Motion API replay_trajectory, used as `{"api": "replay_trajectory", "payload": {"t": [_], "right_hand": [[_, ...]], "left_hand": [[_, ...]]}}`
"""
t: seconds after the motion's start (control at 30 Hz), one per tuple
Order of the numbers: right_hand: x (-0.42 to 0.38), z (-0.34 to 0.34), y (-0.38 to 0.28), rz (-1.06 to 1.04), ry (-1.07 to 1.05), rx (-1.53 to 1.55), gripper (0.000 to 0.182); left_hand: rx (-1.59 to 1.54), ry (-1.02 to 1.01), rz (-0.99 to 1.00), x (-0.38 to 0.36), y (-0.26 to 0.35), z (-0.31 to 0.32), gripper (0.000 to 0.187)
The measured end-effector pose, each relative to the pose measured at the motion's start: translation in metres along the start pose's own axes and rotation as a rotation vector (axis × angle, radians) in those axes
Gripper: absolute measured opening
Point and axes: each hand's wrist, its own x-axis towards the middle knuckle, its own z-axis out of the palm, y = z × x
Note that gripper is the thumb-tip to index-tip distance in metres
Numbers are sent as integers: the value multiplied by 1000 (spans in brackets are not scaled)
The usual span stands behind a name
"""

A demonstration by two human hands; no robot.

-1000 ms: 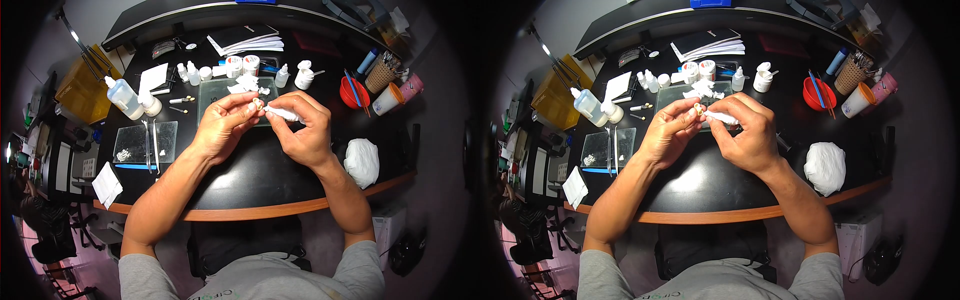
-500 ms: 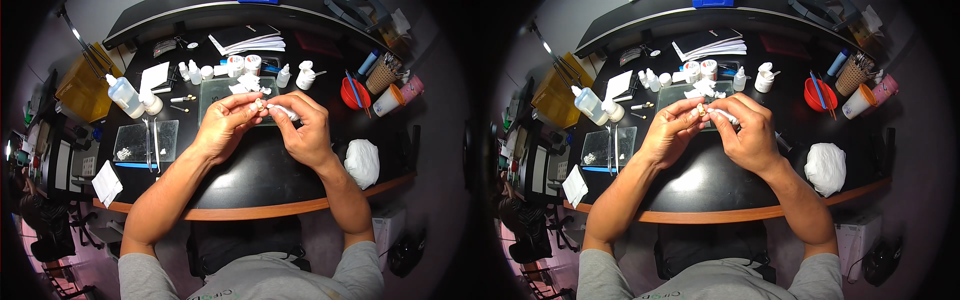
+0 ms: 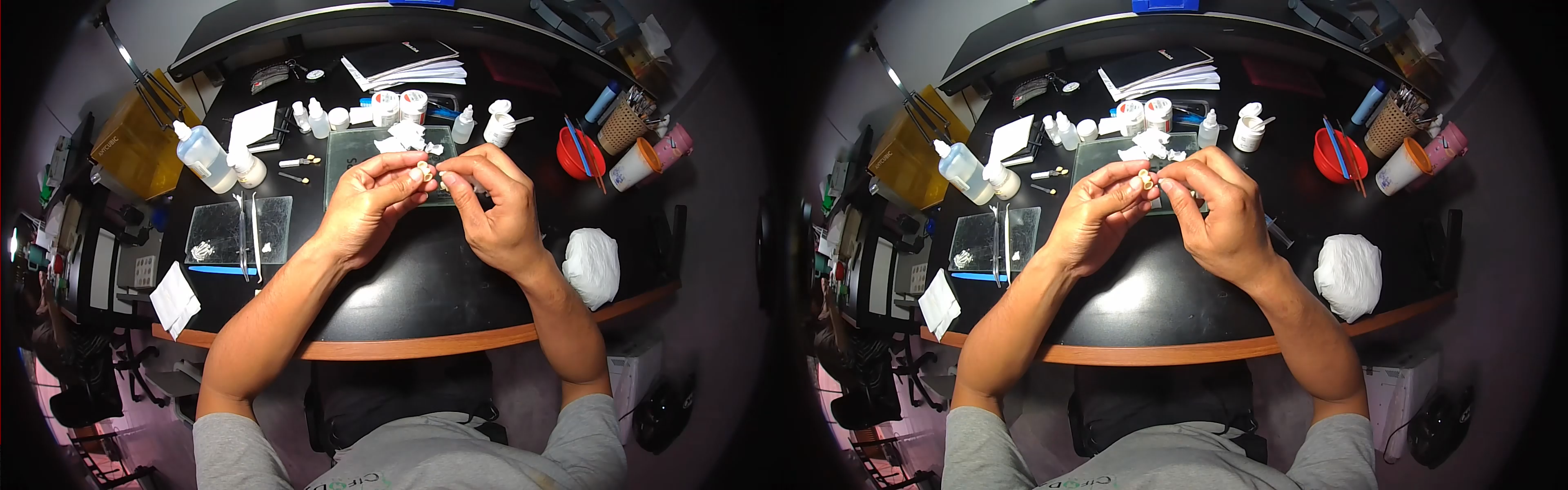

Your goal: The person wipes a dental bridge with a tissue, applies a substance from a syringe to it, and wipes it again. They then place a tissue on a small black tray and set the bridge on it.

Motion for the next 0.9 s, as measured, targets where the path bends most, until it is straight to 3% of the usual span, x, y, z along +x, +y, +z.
{"api": "replay_trajectory", "payload": {"t": [0.9], "right_hand": [[1, -3, -10, 33, -94, 19, 12]], "left_hand": [[149, 95, 1, -2, -1, 0, 24]]}}
